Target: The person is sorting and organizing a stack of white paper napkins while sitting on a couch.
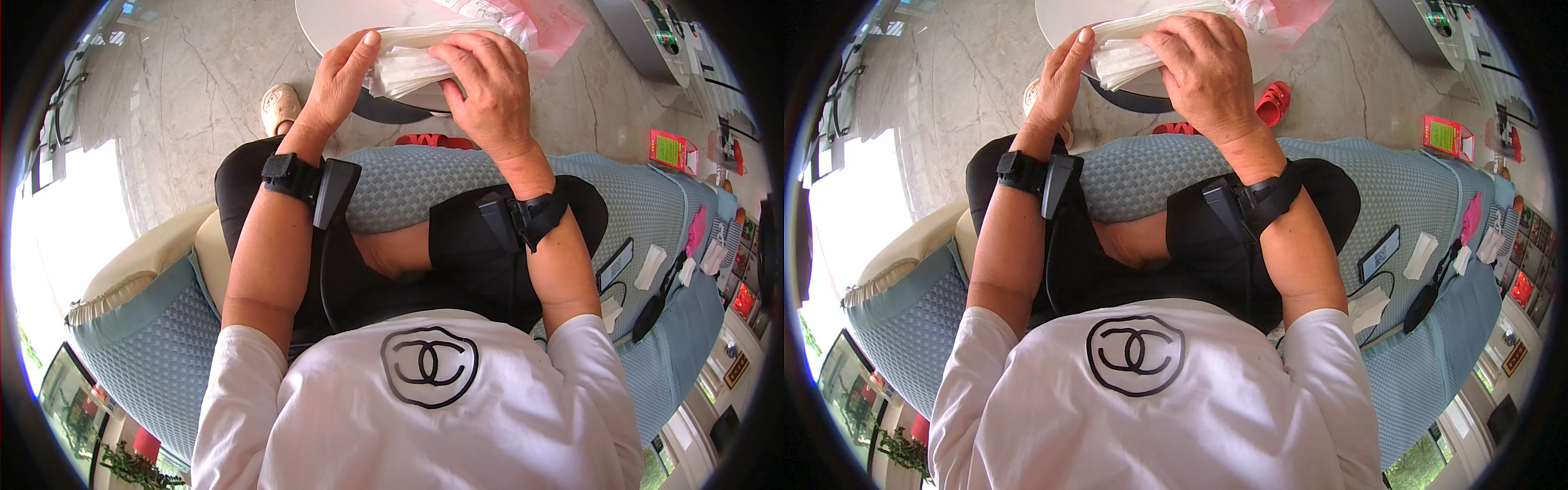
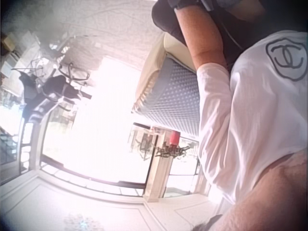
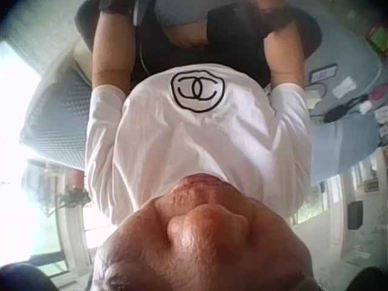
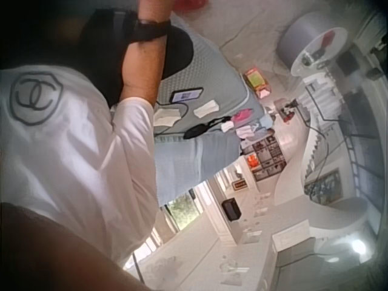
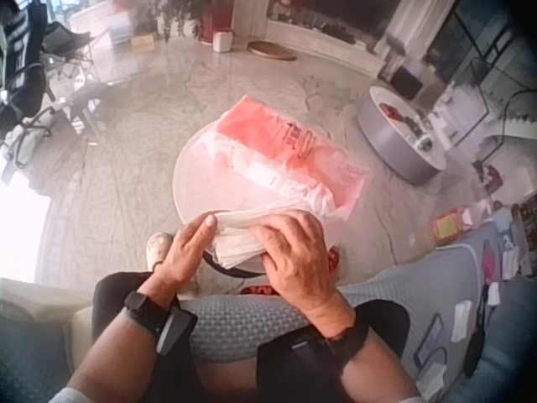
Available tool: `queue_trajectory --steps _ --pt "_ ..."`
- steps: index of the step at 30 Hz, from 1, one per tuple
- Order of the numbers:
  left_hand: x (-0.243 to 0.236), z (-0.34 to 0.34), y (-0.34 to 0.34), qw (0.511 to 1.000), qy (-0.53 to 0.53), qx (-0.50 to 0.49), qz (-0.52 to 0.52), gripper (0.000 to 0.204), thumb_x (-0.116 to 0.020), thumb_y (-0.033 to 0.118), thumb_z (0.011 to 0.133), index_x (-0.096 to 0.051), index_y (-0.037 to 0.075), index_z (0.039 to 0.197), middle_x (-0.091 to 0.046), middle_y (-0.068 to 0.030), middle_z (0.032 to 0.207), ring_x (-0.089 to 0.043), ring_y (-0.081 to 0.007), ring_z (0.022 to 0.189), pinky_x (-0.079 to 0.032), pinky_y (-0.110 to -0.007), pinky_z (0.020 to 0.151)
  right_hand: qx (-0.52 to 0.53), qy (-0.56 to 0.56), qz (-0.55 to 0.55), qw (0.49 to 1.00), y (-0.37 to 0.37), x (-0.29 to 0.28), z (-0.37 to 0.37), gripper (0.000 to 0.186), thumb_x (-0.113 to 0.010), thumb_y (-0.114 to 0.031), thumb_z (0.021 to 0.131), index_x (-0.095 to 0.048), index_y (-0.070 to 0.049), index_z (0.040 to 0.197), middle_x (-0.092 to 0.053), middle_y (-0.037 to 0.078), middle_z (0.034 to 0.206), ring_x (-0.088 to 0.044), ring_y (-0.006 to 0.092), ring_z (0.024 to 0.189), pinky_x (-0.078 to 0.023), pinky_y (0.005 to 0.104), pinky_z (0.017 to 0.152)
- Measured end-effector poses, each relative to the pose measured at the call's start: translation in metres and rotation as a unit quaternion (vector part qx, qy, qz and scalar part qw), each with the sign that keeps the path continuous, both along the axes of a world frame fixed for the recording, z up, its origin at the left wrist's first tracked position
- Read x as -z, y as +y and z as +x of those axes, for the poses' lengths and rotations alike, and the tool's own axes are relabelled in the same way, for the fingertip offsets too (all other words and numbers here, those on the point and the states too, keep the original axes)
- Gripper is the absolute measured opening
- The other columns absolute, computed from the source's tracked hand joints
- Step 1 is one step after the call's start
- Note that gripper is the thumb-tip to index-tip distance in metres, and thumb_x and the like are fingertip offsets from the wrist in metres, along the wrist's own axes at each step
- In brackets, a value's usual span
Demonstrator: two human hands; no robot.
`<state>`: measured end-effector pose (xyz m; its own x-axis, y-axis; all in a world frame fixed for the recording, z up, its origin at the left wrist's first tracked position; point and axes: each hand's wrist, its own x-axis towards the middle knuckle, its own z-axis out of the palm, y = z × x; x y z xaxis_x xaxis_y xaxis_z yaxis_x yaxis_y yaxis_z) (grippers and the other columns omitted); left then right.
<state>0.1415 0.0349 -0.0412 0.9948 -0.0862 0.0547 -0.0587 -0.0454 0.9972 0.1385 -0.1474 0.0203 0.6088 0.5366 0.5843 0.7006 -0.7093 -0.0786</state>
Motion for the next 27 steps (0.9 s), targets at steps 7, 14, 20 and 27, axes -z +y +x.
queue_trajectory --steps 7,14,20,27 --pt "0.003 0.0 -0.001 1.0 0.008 -0.014 -0.002 0.054 -0.041 0.047 0.09 -0.053 -0.001 0.113 -0.058 -0.0083 0.096 -0.05 -0.0148 0.091 -0.039 -0.026 0.081 -0.016 0.014 0.009 1.0 -0.007 0.014 0.006 0.047 -0.069 0.0 0.055 -0.058 -0.014 0.099 -0.057 0.0 0.098 -0.052 0.0205 0.096 -0.039 0.0345 0.086" --pt "0.002 0.0 -0.001 1.0 0.004 0.008 -0.018 0.052 -0.04 0.046 0.09 -0.056 0.002 0.112 -0.06 -0.0076 0.091 -0.052 -0.0131 0.086 -0.042 -0.025 0.075 -0.027 0.026 0.008 0.999 -0.005 0.017 0.005 0.048 -0.07 -0.004 0.058 -0.058 -0.014 0.103 -0.058 -0.001 0.095 -0.052 0.0185 0.095 -0.038 0.0346 0.088" --pt "0.003 0.0 -0.002 0.999 0.01 0.025 -0.029 0.048 -0.04 0.044 0.091 -0.057 0.003 0.111 -0.059 -0.0057 0.087 -0.051 -0.0104 0.08 -0.042 -0.023 0.07 -0.043 0.023 0.011 0.999 -0.004 0.017 0.005 0.043 -0.07 -0.003 0.059 -0.06 -0.015 0.1 -0.058 -0.001 0.092 -0.052 0.0181 0.094 -0.039 0.0341 0.088" --pt "0.004 -0.001 -0.001 0.999 -0.008 0.042 -0.002 0.049 -0.039 0.043 0.092 -0.057 0.003 0.111 -0.059 -0.005 0.086 -0.05 -0.0098 0.079 -0.04 -0.022 0.067 -0.068 0.016 0.012 0.997 -0.004 0.019 0.006 0.047 -0.065 0.003 0.058 -0.061 -0.015 0.1 -0.057 -0.001 0.096 -0.052 0.0183 0.094 -0.041 0.033 0.087"
